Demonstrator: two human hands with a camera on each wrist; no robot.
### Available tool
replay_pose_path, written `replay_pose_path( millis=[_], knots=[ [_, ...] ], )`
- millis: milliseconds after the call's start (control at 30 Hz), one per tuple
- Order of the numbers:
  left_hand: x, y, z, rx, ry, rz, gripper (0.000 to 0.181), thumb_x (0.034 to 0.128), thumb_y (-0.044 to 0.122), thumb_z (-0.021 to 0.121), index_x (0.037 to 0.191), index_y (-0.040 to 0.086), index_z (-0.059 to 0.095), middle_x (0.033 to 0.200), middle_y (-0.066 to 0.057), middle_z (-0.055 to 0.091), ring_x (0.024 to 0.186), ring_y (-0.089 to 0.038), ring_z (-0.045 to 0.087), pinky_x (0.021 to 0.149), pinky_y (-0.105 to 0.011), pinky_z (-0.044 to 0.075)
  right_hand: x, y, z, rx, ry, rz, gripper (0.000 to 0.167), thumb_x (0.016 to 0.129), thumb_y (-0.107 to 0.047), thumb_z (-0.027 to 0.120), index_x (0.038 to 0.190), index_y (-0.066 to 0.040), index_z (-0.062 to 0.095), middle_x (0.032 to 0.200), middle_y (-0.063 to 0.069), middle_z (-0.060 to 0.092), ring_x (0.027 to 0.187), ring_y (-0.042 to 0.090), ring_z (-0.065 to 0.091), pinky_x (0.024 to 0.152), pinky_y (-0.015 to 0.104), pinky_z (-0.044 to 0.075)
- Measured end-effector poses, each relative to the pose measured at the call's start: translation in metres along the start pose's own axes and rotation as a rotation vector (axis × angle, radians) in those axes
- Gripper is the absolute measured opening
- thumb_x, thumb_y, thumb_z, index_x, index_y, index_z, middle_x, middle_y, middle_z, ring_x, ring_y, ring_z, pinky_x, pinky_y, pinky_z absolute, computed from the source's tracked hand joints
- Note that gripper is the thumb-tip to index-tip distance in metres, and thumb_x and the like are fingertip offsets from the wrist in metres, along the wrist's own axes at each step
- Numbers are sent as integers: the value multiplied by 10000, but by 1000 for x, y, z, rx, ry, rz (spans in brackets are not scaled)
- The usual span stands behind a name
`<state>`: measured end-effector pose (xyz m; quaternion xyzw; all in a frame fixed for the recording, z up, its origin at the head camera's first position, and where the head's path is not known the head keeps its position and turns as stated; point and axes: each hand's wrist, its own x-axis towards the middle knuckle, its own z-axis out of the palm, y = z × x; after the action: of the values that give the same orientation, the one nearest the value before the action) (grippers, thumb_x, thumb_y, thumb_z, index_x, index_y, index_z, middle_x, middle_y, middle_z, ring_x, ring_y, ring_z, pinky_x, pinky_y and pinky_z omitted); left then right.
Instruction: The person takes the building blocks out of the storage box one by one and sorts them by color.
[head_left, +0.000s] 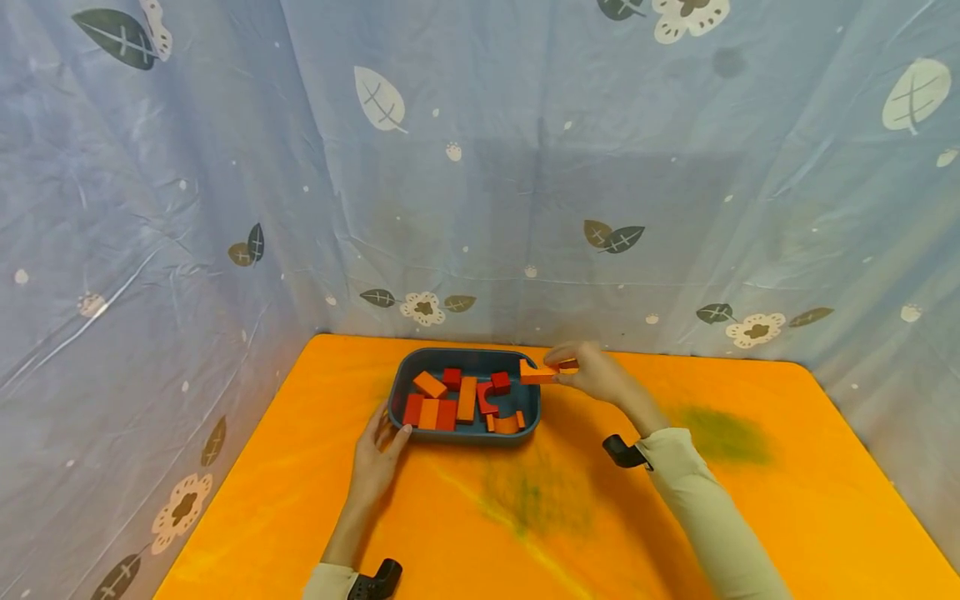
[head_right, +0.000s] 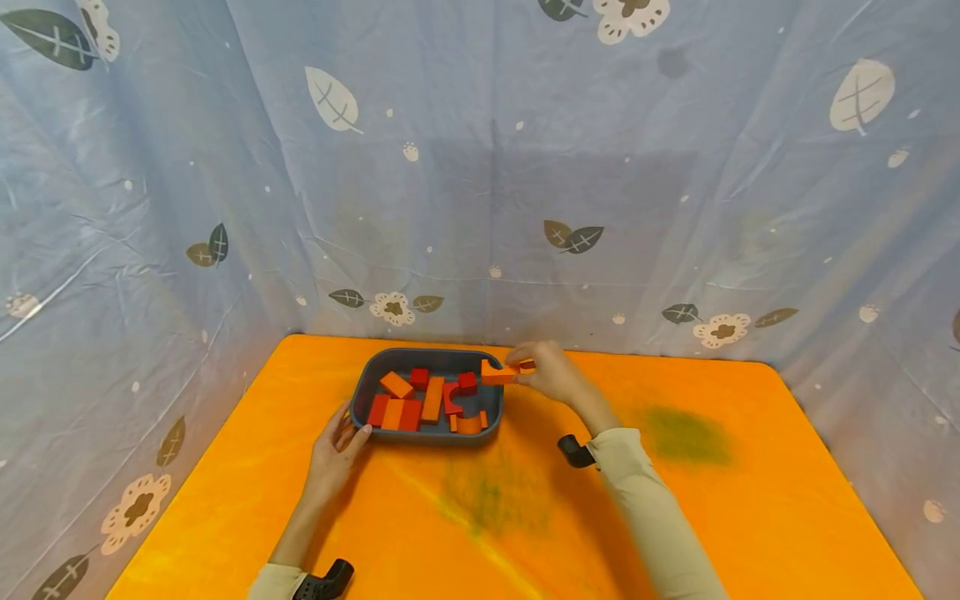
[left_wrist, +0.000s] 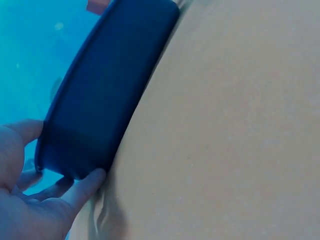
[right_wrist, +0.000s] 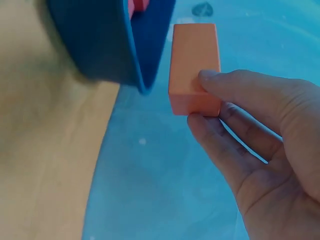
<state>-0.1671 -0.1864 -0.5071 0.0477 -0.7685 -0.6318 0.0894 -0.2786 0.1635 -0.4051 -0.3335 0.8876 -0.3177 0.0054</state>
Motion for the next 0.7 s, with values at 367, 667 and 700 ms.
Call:
replay_pose_path(
  millis=[367,667,700],
  knots=[
    [0,8,0,-7,-7,-12,669,977,115,611,1537,16,260,1530,-259,311,1369,-446,354,1110,-528,355,-19,46,5,172,102,112,268,846,9,733,1110,52,714,1167,214,671,1125,396,600,919,499,534],
    [-1,-3,0,10,9,3,670,972,187,630,1538,65,291,1530,-217,341,1359,-417,390,1089,-513,390,-25,84,16,124,67,195,259,836,23,728,1093,56,718,1153,225,674,1070,404,628,840,449,576],
    [-1,-3,0,10,10,5,669,973,187,628,1538,65,290,1530,-220,340,1358,-420,389,1088,-516,390,-25,86,17,106,57,192,252,832,29,730,1082,56,722,1145,225,677,1066,404,630,833,444,579]
  ],
)
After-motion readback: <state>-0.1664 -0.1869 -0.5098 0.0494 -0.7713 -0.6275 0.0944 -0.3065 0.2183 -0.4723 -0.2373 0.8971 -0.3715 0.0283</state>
